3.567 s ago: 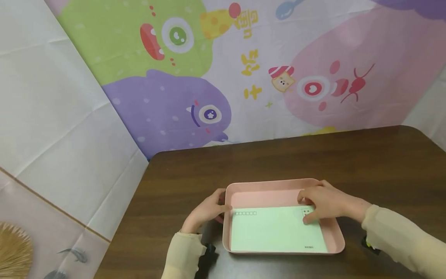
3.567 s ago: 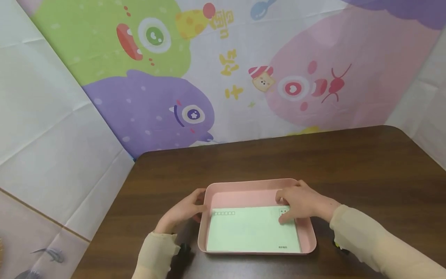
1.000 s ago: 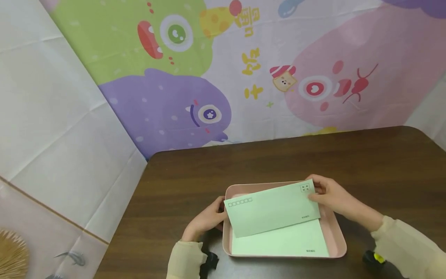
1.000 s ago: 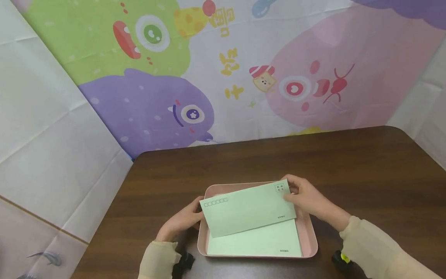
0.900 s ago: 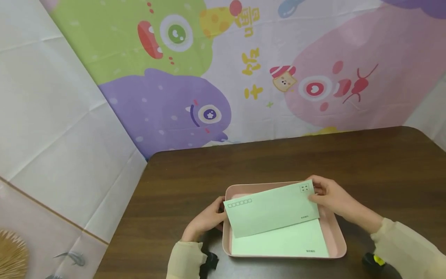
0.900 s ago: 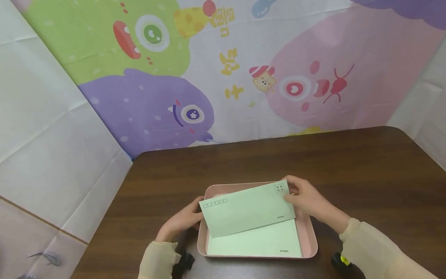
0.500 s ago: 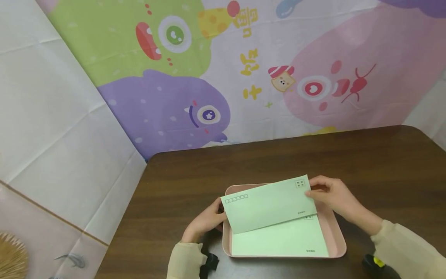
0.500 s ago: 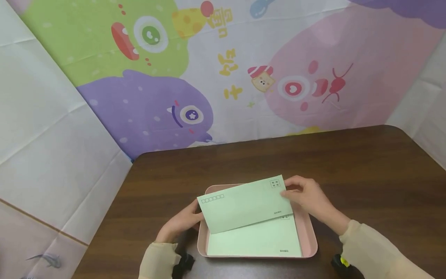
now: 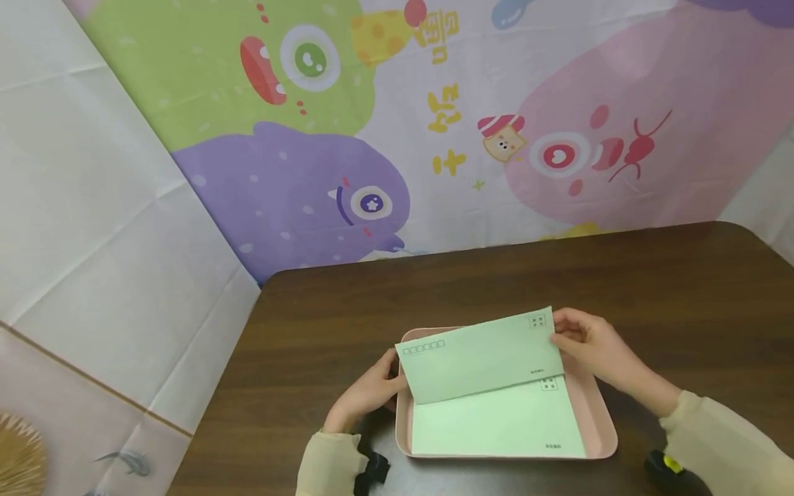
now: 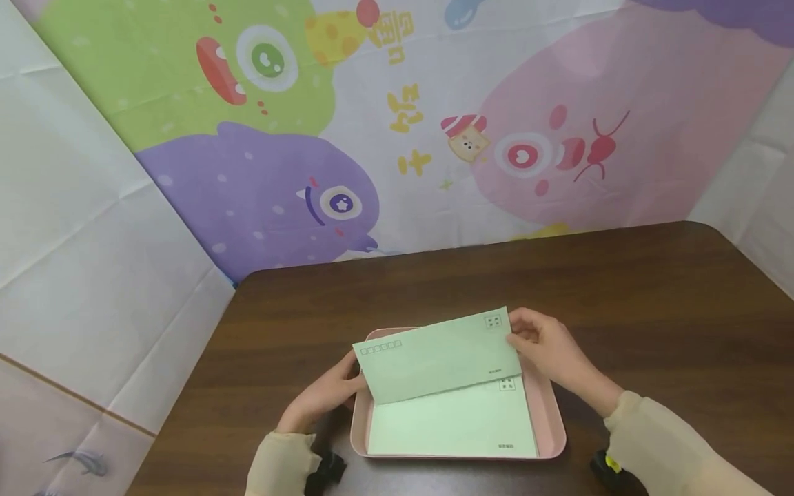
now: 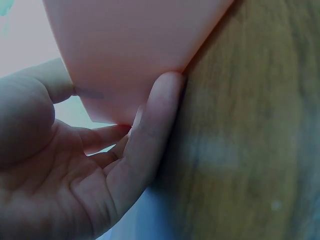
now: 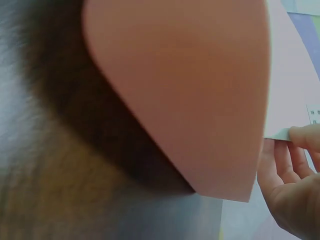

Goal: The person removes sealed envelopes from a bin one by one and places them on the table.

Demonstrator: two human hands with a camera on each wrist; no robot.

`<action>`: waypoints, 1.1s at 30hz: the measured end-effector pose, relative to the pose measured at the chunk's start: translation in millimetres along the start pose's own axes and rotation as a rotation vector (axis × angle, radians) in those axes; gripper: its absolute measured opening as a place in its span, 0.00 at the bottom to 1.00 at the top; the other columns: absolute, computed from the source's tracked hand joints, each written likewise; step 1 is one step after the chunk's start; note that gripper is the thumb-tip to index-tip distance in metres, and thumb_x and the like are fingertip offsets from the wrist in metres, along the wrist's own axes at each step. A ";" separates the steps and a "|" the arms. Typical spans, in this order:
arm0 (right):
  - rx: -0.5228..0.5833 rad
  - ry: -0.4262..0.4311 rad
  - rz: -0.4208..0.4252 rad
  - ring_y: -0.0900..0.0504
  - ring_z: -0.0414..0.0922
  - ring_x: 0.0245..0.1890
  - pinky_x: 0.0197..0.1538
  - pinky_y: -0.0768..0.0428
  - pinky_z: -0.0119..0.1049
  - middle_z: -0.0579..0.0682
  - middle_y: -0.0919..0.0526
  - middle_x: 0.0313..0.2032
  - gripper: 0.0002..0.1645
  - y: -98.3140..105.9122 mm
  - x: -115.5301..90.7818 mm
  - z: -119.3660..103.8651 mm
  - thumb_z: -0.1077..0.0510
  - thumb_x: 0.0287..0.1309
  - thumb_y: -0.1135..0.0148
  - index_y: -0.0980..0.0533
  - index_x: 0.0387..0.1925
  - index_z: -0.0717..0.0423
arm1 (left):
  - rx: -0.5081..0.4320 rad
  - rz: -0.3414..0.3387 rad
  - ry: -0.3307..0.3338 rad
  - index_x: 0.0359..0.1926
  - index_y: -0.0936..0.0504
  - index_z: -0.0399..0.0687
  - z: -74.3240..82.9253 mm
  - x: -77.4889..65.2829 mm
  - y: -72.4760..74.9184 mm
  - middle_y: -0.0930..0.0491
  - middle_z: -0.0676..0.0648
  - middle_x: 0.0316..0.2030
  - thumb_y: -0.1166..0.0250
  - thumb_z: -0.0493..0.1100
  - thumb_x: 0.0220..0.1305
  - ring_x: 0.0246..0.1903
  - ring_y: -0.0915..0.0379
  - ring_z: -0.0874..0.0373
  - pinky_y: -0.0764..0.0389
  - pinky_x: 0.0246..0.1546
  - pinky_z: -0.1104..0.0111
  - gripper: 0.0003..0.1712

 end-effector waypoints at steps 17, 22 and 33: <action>0.099 -0.155 0.009 0.27 0.22 0.35 0.42 0.20 0.34 0.66 0.28 0.49 0.29 13.1 38.2 10.1 0.55 0.62 0.48 0.37 0.58 0.70 | -0.033 -0.027 -0.006 0.65 0.46 0.41 12.9 -7.7 -1.1 0.32 0.40 0.44 0.46 0.44 0.62 0.32 0.25 0.54 0.20 0.27 0.62 0.33; 0.153 -0.182 0.025 0.27 0.23 0.34 0.41 0.20 0.33 0.67 0.30 0.50 0.29 13.4 48.0 15.0 0.57 0.63 0.49 0.39 0.59 0.72 | -0.010 -0.039 -0.007 0.65 0.45 0.43 3.4 -2.8 -0.9 0.32 0.41 0.43 0.46 0.48 0.63 0.35 0.26 0.54 0.20 0.27 0.62 0.33; 0.186 -0.273 0.038 0.29 0.23 0.34 0.43 0.21 0.30 0.66 0.33 0.54 0.30 12.6 66.0 16.9 0.58 0.63 0.51 0.42 0.61 0.71 | -0.015 -0.034 0.001 0.65 0.45 0.44 0.8 -1.1 -0.6 0.32 0.41 0.44 0.44 0.50 0.63 0.35 0.26 0.54 0.20 0.28 0.62 0.34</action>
Point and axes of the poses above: each hand's wrist, its own x-axis towards the middle knuckle, its own y-axis out of the back of the hand, z = x × y, the point moved 5 cm from there along x, towards the middle knuckle
